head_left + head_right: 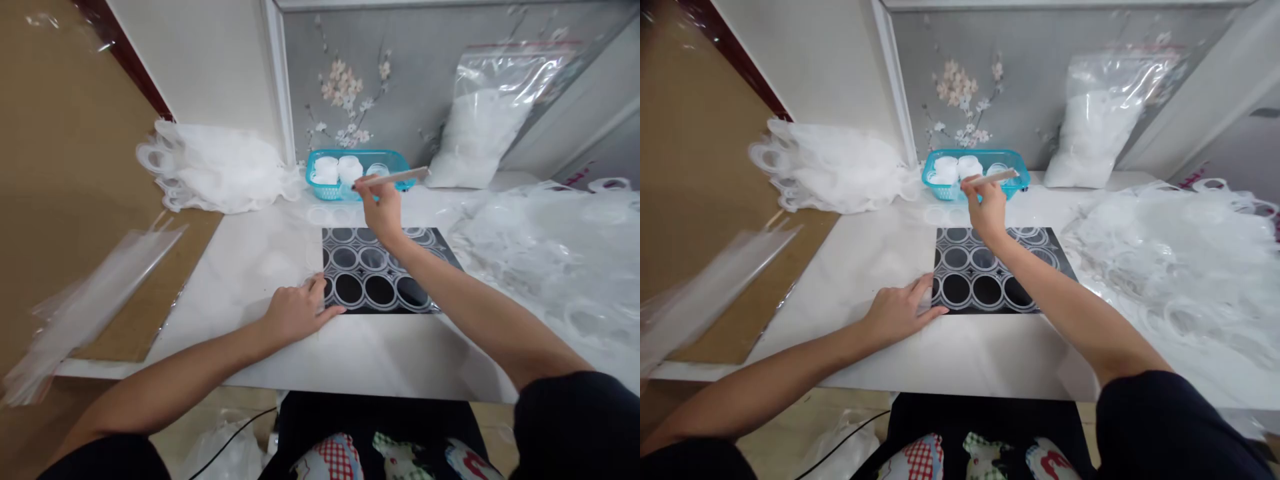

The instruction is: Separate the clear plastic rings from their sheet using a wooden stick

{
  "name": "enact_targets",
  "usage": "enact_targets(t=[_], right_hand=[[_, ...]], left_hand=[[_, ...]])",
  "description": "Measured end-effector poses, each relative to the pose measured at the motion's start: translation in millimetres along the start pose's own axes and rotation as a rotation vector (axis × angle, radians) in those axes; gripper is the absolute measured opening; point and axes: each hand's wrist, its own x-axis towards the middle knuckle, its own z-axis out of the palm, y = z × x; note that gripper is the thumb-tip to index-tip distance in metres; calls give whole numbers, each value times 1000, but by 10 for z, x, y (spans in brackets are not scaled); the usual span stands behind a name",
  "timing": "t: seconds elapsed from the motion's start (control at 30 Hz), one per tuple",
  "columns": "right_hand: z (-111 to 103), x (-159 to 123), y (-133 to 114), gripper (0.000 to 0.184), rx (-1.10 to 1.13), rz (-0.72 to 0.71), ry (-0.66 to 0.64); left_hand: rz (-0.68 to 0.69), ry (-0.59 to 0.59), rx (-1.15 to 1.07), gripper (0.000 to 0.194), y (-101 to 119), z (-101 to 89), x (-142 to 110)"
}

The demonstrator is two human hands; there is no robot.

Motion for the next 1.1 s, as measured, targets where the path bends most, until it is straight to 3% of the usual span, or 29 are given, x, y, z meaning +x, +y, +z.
enact_targets(t=[0.1, 0.17, 0.23, 0.33, 0.7, 0.87, 0.97, 1.03, 1.1], right_hand=[[-227, -379, -33, 25, 107, 6, -279], [-325, -678, -51, 29, 171, 116, -413], [-355, -885, -50, 33, 225, 223, -476], [-323, -984, -32, 34, 245, 247, -507], [-295, -969, 13, 23, 202, 80, -458], [-311, -1132, -92, 21, -136, -207, -479], [-279, -976, -97, 24, -284, -363, -484], [-277, -696, 1, 26, -343, -290, -345], [-338, -396, 150, 27, -385, -64, -57]], left_hand=[[83, 158, -14, 60, -9, 1, 36], [168, 252, -24, 56, 7, 3, 90], [254, 320, -24, 53, 31, 18, 157], [337, 360, -18, 55, 57, 76, 244], [401, 356, -85, 58, 26, 238, 300], [359, 241, -229, 58, 13, 172, 302], [327, 172, -315, 60, 15, 124, 294], [300, 150, -332, 62, 6, 109, 280], [288, 142, -335, 64, -16, 106, 268]])
